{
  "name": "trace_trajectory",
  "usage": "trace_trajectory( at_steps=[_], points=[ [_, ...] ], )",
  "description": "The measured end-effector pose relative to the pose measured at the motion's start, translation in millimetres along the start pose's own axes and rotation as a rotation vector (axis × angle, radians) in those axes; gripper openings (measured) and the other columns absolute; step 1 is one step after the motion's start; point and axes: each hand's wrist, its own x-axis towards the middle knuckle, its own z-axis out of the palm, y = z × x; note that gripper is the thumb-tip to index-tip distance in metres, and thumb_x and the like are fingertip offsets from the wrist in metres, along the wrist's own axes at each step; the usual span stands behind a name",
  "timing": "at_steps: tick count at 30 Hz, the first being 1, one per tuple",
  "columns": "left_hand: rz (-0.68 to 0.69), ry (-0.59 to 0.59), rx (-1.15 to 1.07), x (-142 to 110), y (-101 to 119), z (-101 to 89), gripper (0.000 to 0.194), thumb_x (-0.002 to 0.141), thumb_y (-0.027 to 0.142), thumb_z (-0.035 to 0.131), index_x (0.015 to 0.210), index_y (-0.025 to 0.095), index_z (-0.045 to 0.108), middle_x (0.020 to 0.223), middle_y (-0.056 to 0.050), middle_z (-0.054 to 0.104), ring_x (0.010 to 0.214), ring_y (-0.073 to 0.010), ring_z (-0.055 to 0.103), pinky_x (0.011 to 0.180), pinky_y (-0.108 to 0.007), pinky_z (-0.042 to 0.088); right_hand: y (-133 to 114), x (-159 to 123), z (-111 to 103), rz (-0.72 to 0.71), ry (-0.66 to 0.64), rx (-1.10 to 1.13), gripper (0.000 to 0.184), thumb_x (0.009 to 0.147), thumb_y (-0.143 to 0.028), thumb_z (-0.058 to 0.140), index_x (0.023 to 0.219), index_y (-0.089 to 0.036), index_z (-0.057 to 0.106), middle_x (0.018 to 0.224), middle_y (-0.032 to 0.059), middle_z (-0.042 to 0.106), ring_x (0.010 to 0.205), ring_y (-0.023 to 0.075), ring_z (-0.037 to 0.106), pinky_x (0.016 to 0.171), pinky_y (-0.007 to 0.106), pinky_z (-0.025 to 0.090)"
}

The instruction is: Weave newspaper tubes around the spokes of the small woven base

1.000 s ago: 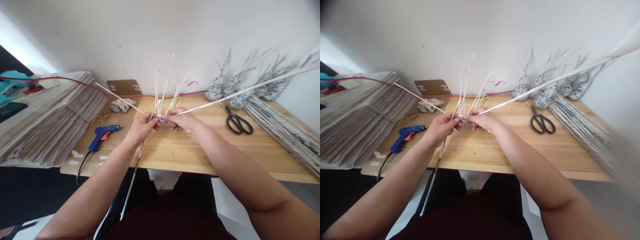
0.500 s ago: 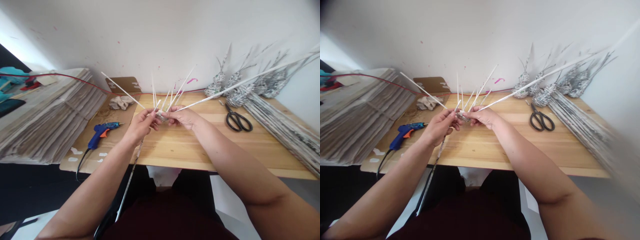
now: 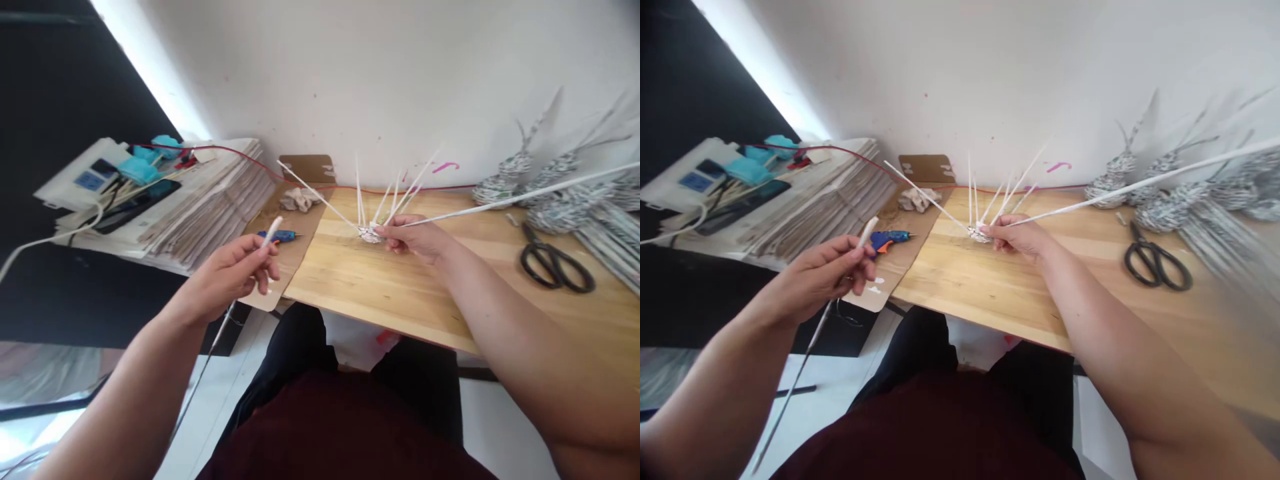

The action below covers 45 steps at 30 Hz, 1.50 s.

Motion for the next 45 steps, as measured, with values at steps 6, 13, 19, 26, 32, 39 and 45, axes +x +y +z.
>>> trace_trajectory(
  at_steps=[6,13,19,26,32,39,45],
  points=[
    [-0.049,0.303,0.463,-7,-43,-59.8,0.029,0.086,0.047,0.06,0.086,0.019,0.059,0.074,-0.004,0.071,0.063,-0.0167,0.062,0.064,-0.028,0.046,3,1,1,0.02,0.016,-0.06,0.045,0.058,-0.047,0.091,0.066,-0.017,0.058,0.053,-0.0013,0.056,0.048,0.0083,0.051,0.042,0.019,0.034],
    [-0.012,0.316,0.743,13,-57,-42.6,0.053,0.097,0.058,0.031,0.101,0.023,0.071,0.078,-0.005,0.074,0.068,-0.0217,0.065,0.068,-0.031,0.045,4,1,3,0.028,0.036,-0.068,0.042,0.061,-0.043,0.09,0.068,-0.016,0.059,0.053,-0.0018,0.057,0.048,0.0078,0.053,0.043,0.018,0.038],
    [0.102,0.27,0.87,27,-50,-15.5,0.041,0.092,0.053,0.048,0.11,0.028,0.075,0.106,-0.004,0.077,0.099,-0.03,0.069,0.083,-0.035,0.046,5,2,3,0.031,0.041,-0.065,0.036,0.067,-0.038,0.088,0.066,-0.016,0.059,0.051,-0.0023,0.057,0.05,0.0086,0.056,0.043,0.017,0.037],
    [0.24,0.187,0.686,43,-27,3.1,0.029,0.084,0.045,0.06,0.095,0.026,0.079,0.097,-0.004,0.078,0.092,-0.0262,0.069,0.085,-0.033,0.049,4,0,8,0.01,-0.011,-0.084,0.039,0.065,-0.042,0.089,0.066,-0.016,0.061,0.052,0.0001,0.061,0.048,0.008,0.054,0.043,0.017,0.039],
    [0.108,0.259,0.949,52,-22,-8.9,0.037,0.087,0.052,0.054,0.099,0.024,0.076,0.091,-0.009,0.077,0.085,-0.0297,0.068,0.074,-0.035,0.046,3,0,10,-0.01,0.047,-0.083,0.039,0.064,-0.043,0.089,0.066,-0.016,0.06,0.051,-0.0001,0.059,0.048,0.0087,0.054,0.042,0.018,0.039],
    [-0.205,0.299,1.063,56,-67,-41.5,0.059,0.085,0.063,0.052,0.114,0.014,0.068,0.105,-0.02,0.074,0.101,-0.0392,0.068,0.077,-0.04,0.047,5,2,15,-0.018,0.05,-0.113,0.034,0.069,-0.039,0.086,0.068,-0.016,0.061,0.052,0.0,0.06,0.048,0.0085,0.054,0.045,0.018,0.04],
    [-0.244,0.225,0.903,63,-63,-33.9,0.06,0.071,0.07,0.065,0.101,0.018,0.072,0.083,-0.01,0.076,0.086,-0.0296,0.071,0.072,-0.033,0.048,7,2,15,-0.037,0.032,-0.117,0.04,0.065,-0.045,0.088,0.068,-0.016,0.061,0.053,0.0003,0.06,0.049,0.0088,0.053,0.045,0.019,0.039]
  ],
)
